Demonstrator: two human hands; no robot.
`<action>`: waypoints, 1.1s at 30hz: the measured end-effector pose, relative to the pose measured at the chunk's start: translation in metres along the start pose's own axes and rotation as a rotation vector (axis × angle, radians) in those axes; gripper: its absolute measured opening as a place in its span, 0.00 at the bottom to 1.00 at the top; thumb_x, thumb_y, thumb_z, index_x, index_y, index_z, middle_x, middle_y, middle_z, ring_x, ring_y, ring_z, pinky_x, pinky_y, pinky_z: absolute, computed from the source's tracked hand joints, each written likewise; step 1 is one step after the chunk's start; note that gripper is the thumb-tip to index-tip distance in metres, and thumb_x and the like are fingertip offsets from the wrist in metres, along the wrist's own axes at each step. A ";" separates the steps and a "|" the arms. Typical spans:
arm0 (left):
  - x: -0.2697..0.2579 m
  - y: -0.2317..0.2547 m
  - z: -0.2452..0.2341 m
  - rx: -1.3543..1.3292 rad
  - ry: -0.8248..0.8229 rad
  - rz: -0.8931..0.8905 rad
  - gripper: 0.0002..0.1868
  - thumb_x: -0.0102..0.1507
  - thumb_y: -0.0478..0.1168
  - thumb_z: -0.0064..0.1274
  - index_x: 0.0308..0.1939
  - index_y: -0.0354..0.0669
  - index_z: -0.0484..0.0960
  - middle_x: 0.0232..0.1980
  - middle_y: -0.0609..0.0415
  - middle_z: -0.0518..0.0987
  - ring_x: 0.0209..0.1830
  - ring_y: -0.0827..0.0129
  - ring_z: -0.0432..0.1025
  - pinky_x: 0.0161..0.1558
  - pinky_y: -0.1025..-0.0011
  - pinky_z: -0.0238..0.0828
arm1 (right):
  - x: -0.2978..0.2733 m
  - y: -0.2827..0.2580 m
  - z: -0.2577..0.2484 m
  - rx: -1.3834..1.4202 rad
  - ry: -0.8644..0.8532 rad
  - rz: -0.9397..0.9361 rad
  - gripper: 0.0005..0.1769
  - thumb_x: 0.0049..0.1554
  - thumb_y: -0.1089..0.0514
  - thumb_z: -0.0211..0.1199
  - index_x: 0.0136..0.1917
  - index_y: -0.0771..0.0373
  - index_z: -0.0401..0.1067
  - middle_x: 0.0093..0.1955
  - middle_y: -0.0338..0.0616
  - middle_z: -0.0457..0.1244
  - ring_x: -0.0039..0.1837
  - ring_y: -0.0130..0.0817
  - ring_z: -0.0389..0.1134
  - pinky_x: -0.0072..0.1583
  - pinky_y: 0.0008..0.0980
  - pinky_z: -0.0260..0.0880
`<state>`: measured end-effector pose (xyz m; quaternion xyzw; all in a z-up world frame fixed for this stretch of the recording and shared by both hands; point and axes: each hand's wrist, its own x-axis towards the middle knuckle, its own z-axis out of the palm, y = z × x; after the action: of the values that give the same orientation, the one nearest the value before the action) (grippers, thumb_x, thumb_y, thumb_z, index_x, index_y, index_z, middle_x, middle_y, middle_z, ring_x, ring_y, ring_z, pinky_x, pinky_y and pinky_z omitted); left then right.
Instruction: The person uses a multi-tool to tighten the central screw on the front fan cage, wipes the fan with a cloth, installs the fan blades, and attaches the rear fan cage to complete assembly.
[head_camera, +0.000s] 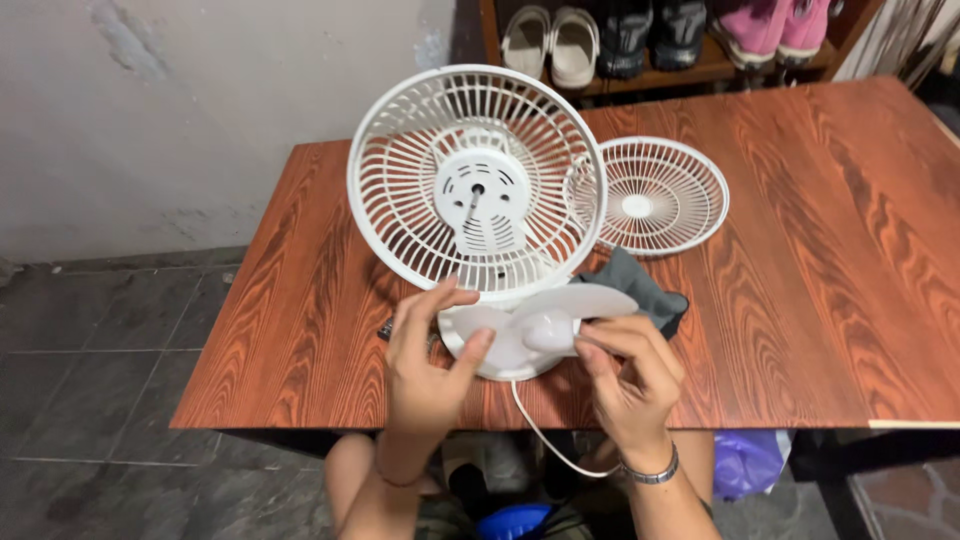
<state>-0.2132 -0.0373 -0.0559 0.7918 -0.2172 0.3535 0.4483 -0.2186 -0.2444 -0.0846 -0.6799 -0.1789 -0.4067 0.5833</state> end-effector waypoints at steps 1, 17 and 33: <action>0.004 -0.005 -0.003 -0.200 -0.003 -0.138 0.25 0.61 0.30 0.60 0.62 0.28 0.74 0.52 0.46 0.82 0.52 0.59 0.77 0.55 0.65 0.75 | 0.007 -0.005 0.003 -0.019 -0.031 -0.003 0.07 0.58 0.68 0.68 0.51 0.71 0.75 0.49 0.51 0.68 0.49 0.34 0.70 0.50 0.27 0.72; 0.093 -0.019 -0.026 -0.029 0.119 -0.011 0.33 0.62 0.33 0.62 0.70 0.35 0.68 0.66 0.41 0.73 0.62 0.53 0.74 0.59 0.62 0.76 | 0.091 -0.031 0.065 -0.319 -0.130 -0.007 0.08 0.57 0.64 0.72 0.49 0.69 0.77 0.40 0.42 0.71 0.39 0.22 0.71 0.40 0.21 0.70; 0.085 -0.015 -0.025 0.429 0.238 0.202 0.36 0.63 0.44 0.64 0.71 0.41 0.66 0.77 0.39 0.61 0.79 0.41 0.53 0.77 0.47 0.54 | 0.095 -0.039 0.069 -0.499 -0.121 -0.158 0.12 0.57 0.62 0.73 0.50 0.69 0.74 0.41 0.46 0.70 0.41 0.29 0.72 0.43 0.24 0.71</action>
<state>-0.1561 -0.0105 0.0086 0.7960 -0.1610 0.5248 0.2551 -0.1652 -0.1915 0.0137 -0.8097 -0.1598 -0.4412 0.3524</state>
